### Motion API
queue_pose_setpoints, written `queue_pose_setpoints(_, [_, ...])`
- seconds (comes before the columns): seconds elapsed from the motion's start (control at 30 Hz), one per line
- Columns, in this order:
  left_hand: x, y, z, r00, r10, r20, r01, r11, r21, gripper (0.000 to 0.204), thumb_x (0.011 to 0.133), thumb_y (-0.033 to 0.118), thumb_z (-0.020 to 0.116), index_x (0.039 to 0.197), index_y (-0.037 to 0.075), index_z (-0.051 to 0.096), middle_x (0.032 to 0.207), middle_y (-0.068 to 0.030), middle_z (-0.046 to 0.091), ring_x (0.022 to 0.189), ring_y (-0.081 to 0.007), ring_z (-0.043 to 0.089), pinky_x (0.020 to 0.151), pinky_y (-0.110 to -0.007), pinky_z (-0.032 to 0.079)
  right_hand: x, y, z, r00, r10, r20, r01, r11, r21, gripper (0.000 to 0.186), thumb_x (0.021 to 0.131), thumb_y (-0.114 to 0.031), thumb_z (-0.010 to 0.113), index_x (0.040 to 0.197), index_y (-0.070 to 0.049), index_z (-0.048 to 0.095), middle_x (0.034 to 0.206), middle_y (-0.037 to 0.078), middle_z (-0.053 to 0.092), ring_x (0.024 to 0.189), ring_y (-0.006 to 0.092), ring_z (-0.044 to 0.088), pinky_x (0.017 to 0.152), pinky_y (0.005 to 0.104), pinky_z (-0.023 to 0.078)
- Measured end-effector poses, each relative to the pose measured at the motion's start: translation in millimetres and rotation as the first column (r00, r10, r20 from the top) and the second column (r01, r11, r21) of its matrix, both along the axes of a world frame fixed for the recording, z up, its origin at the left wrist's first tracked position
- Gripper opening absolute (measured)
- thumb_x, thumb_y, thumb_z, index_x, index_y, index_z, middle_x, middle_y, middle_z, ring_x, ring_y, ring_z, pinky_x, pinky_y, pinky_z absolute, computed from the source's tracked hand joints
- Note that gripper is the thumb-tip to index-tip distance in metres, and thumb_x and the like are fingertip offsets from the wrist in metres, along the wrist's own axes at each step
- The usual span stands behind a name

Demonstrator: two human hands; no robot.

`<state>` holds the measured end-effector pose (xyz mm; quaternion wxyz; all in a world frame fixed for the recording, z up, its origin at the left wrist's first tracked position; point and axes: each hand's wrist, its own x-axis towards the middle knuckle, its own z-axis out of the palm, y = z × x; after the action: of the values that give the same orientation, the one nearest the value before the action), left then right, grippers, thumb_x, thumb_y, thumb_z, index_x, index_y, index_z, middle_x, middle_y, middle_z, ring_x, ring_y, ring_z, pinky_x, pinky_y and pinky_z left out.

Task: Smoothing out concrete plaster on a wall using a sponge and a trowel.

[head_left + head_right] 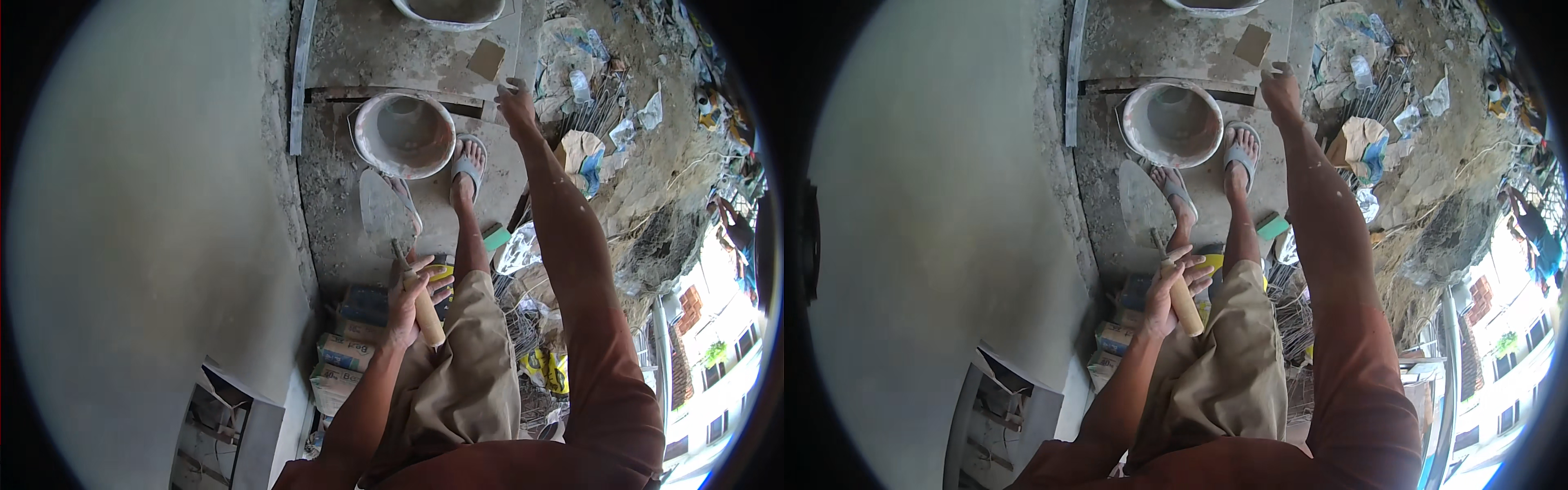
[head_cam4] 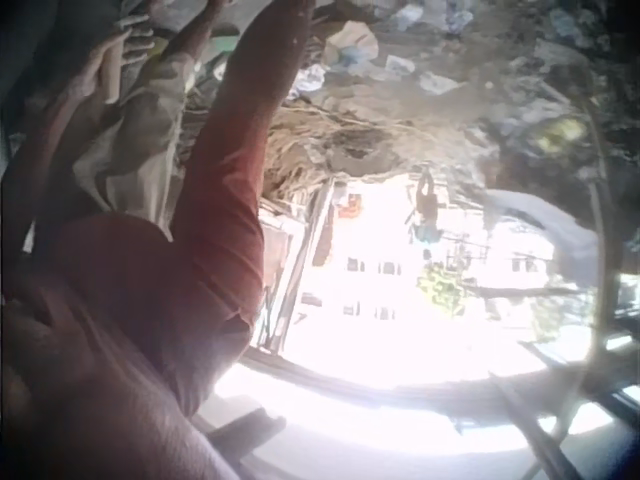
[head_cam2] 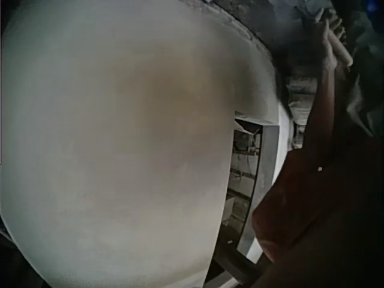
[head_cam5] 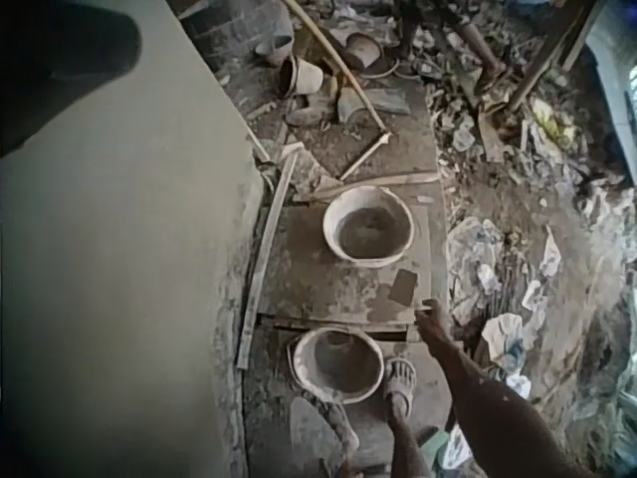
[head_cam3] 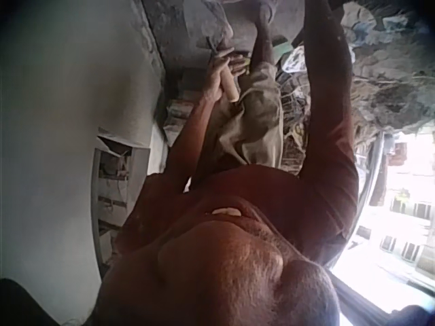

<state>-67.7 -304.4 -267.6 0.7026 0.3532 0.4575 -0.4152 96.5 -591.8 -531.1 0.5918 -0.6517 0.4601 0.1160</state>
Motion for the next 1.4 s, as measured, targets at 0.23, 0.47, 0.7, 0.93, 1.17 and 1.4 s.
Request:
queue_pose_setpoints(0.23, [4, 4, -41, 1.000, 0.005, -0.018, -0.005, 1.000, 0.012, 0.055, 0.095, 0.029, 0.055, 0.140, 0.003, 0.036, 0.128, -0.0154, 0.049, 0.114, -0.0293, 0.056, 0.095, -0.042, 0.048, -121, 99, 72, 0.991, 0.131, 0.018, -0.132, 0.983, 0.127, 0.027, 0.088, -0.015, 0.061, 0.109, 0.000, 0.061, 0.084, 0.011, 0.065, 0.073, 0.0150, 0.062, 0.068, 0.0299, 0.048])
queue_pose_setpoints(0.47, [-4, 22, -39, 1.000, -0.003, 0.005, 0.003, 0.999, 0.036, 0.046, 0.094, 0.019, 0.051, 0.136, 0.007, 0.038, 0.113, -0.0084, 0.053, 0.116, -0.0247, 0.053, 0.103, -0.041, 0.043, -252, 134, 159, 0.975, 0.145, -0.170, -0.140, 0.989, 0.038, 0.025, 0.087, -0.013, 0.060, 0.108, 0.001, 0.060, 0.090, 0.014, 0.066, 0.074, 0.0232, 0.066, 0.069, 0.0347, 0.051])
queue_pose_setpoints(0.7, [-52, 50, -20, 0.992, 0.046, -0.117, -0.037, 0.996, 0.079, 0.044, 0.087, 0.003, 0.054, 0.130, 0.005, 0.044, 0.091, -0.0051, 0.053, 0.105, -0.0220, 0.056, 0.100, -0.037, 0.047, -367, 94, 34, 0.910, -0.146, -0.389, 0.059, 0.972, -0.225, 0.026, 0.086, -0.015, 0.060, 0.110, -0.003, 0.059, 0.087, 0.018, 0.067, 0.075, 0.0315, 0.067, 0.071, 0.0404, 0.052])
queue_pose_setpoints(0.93, [-46, 23, -47, 0.967, 0.105, -0.234, -0.127, 0.989, -0.081, 0.044, 0.084, 0.001, 0.053, 0.127, 0.004, 0.046, 0.092, -0.0067, 0.053, 0.105, -0.0224, 0.054, 0.097, -0.035, 0.047, -531, 28, -132, 0.716, -0.168, -0.678, -0.077, 0.946, -0.315, 0.043, 0.080, -0.028, 0.069, 0.109, 0.001, 0.056, 0.079, 0.012, 0.062, 0.058, 0.0191, 0.060, 0.045, 0.0299, 0.045])
queue_pose_setpoints(1.17, [-22, 28, -47, 0.973, -0.032, -0.228, 0.002, 0.991, -0.133, 0.055, 0.079, 0.008, 0.057, 0.132, 0.003, 0.044, 0.100, -0.0100, 0.053, 0.106, -0.0248, 0.052, 0.096, -0.035, 0.045, -486, 86, -147, 0.755, -0.266, -0.600, 0.097, 0.949, -0.299, 0.047, 0.077, -0.037, 0.072, 0.110, -0.006, 0.061, 0.105, 0.013, 0.059, 0.097, 0.0273, 0.056, 0.088, 0.0391, 0.042])
queue_pose_setpoints(1.4, [-51, 29, -59, 0.974, 0.104, -0.200, -0.119, 0.991, -0.065, 0.048, 0.084, 0.006, 0.054, 0.131, 0.000, 0.046, 0.106, -0.0088, 0.054, 0.112, -0.0215, 0.055, 0.100, -0.030, 0.046, -367, 79, -32, 0.916, -0.322, -0.239, 0.219, 0.900, -0.377, 0.085, 0.073, -0.034, 0.081, 0.132, 0.004, 0.034, 0.118, 0.022, 0.048, 0.106, 0.0307, 0.053, 0.091, 0.0412, 0.046])
